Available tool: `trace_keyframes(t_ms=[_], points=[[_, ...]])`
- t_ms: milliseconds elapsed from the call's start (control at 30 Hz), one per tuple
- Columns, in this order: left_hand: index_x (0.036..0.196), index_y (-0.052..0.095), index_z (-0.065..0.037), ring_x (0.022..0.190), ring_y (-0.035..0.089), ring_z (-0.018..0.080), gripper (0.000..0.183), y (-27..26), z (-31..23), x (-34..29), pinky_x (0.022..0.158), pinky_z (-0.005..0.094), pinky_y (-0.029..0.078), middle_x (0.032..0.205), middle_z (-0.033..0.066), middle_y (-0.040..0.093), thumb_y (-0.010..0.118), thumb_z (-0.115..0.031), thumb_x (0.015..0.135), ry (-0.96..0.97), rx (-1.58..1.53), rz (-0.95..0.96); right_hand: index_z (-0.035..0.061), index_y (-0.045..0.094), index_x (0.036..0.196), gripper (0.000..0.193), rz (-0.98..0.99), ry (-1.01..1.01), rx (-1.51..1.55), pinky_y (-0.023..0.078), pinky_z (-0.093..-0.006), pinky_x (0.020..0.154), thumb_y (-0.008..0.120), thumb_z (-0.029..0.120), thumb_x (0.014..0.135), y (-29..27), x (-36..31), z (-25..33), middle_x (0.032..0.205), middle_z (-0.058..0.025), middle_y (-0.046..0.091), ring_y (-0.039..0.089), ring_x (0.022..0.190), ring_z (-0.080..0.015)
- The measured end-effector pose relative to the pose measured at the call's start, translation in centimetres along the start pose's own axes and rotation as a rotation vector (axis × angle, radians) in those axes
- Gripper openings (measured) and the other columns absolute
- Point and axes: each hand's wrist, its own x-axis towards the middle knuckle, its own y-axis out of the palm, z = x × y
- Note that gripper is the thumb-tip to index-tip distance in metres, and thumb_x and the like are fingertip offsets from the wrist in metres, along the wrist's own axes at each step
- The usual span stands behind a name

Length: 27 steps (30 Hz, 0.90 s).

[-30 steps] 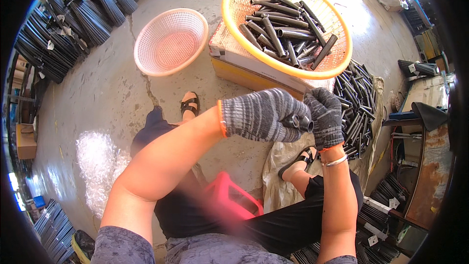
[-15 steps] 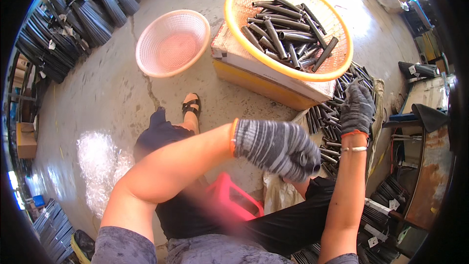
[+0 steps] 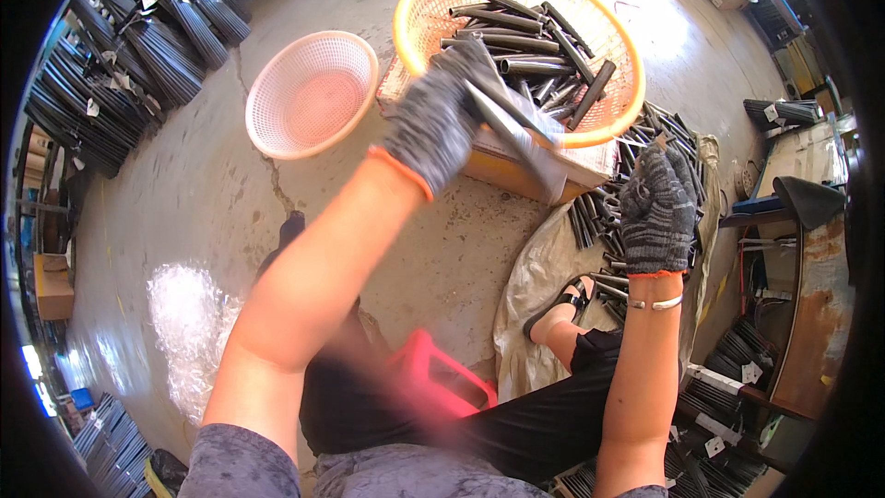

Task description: The person picks up metal pipes from a pile on a sheet on the floor and places them into an orange basket. The person handles the pipes individually or in groups and occasionally rubs the end of a pipe with a gloved hand.

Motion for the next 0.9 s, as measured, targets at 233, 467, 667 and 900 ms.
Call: trace_keyframes(t_ms=[233,467,667,900], points=[[0.120,0.052,0.001,0.117,0.053,0.0273,0.032,-0.9,0.8,0.0,0.099,0.0391,0.047,0.119,0.0193,0.057,0.049,-0.020,0.096,0.080,0.771,0.009,0.0073,0.060,0.095,0.010,0.055,0.122,-0.008,0.043,-0.0195,0.048,0.064,0.006,0.086,0.5,-1.3,0.9,0.075,0.0013,0.058,0.050,0.055,-0.0058],[0.110,0.059,-0.001,0.086,0.061,0.0122,0.030,1.4,0.8,-0.9,0.073,0.0259,0.053,0.098,0.0056,0.062,0.069,-0.012,0.084,-0.132,0.548,0.053,0.0035,0.058,0.094,0.009,0.403,0.262,0.266,0.052,-0.0376,0.078,0.062,0.009,0.087,-0.4,-0.9,-1.3,0.082,-0.0055,0.060,0.059,0.076,-0.0185],[0.130,0.051,-0.004,0.106,0.056,0.0133,0.058,2.2,1.3,-2.0,0.094,0.0280,0.047,0.117,0.0053,0.059,0.076,-0.007,0.077,-0.065,0.873,0.446,-0.0013,0.062,0.099,0.013,0.541,0.033,-0.209,0.055,-0.0345,0.082,0.060,0.005,0.088,0.9,-2.1,-1.6,0.095,-0.0103,0.065,0.063,0.089,-0.0201],[0.130,0.050,-0.007,0.110,0.056,0.0122,0.062,2.3,1.8,-2.8,0.094,0.0289,0.047,0.122,0.0036,0.059,0.078,-0.007,0.075,0.128,1.017,0.556,-0.0035,0.062,0.102,0.016,0.511,0.286,-0.040,0.055,-0.0277,0.078,0.060,0.003,0.088,1.0,-2.4,-1.8,0.094,-0.0069,0.065,0.062,0.086,-0.0123]])
